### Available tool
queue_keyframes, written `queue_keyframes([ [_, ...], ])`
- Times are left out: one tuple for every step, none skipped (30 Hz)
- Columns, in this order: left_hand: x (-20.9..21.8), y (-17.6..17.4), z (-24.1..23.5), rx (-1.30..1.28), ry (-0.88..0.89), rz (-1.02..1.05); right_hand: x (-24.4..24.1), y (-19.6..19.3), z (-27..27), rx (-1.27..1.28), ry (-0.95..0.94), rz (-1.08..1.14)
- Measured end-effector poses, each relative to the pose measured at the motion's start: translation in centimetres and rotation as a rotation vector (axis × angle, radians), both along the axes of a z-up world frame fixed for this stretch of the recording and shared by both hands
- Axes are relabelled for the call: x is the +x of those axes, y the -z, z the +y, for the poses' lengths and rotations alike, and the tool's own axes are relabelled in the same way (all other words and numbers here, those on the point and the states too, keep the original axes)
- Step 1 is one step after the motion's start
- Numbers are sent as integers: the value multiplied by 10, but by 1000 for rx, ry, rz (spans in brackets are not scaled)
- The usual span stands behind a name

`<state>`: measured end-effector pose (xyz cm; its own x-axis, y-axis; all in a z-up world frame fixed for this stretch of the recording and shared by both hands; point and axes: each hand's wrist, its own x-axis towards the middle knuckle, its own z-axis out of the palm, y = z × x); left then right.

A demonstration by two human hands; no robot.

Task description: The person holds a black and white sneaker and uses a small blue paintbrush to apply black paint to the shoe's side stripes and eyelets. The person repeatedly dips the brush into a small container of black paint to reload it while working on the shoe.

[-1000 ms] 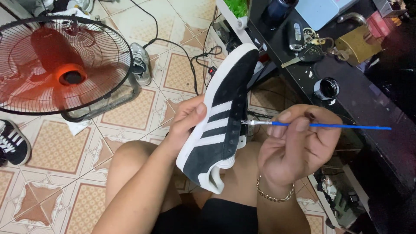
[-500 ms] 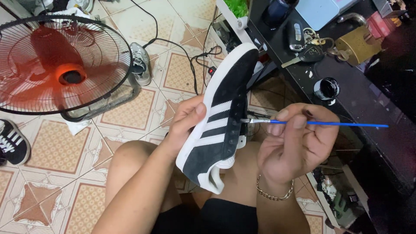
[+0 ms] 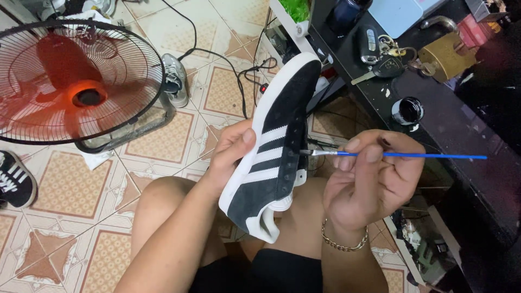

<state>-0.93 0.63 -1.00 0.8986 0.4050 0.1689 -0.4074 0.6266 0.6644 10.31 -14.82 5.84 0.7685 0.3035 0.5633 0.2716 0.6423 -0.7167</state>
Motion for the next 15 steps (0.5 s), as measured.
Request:
queue_keyframes([
  [0,0,0,-1,1,0,0,0,0,4,0,-5],
  [0,-1,0,-1,1,0,0,0,0,4,0,-5],
  [0,-1,0,-4,2,1,-1,0,0,0,7,-4],
  [0,-1,0,-7,2,2,-2,-1,0,-5,14,-3],
  [0,-1,0,-7,2,2,-1,0,0,-4,13,-3],
  [0,-2,0,-9,3,2,0,1,0,-6,15,-12],
  [0,-2,0,-12,3,1,0,2,-1,-7,17,-20],
  [0,-2,0,-11,3,0,0,1,-1,-7,17,-21],
  [1,-2,0,-14,2,3,1,1,-1,-5,13,-29],
  [1,-2,0,-18,0,6,1,1,-1,-4,9,-36],
  [0,0,0,-19,0,6,2,2,-2,-4,9,-36],
  [0,1,1,-18,-3,11,4,3,-3,2,25,-34],
  [1,3,1,-18,-5,16,5,4,-4,7,41,-31],
  [0,2,2,-19,4,12,9,-2,-3,6,49,-35],
  [0,1,3,-3,-1,24,13,-9,-2,56,120,-9],
])
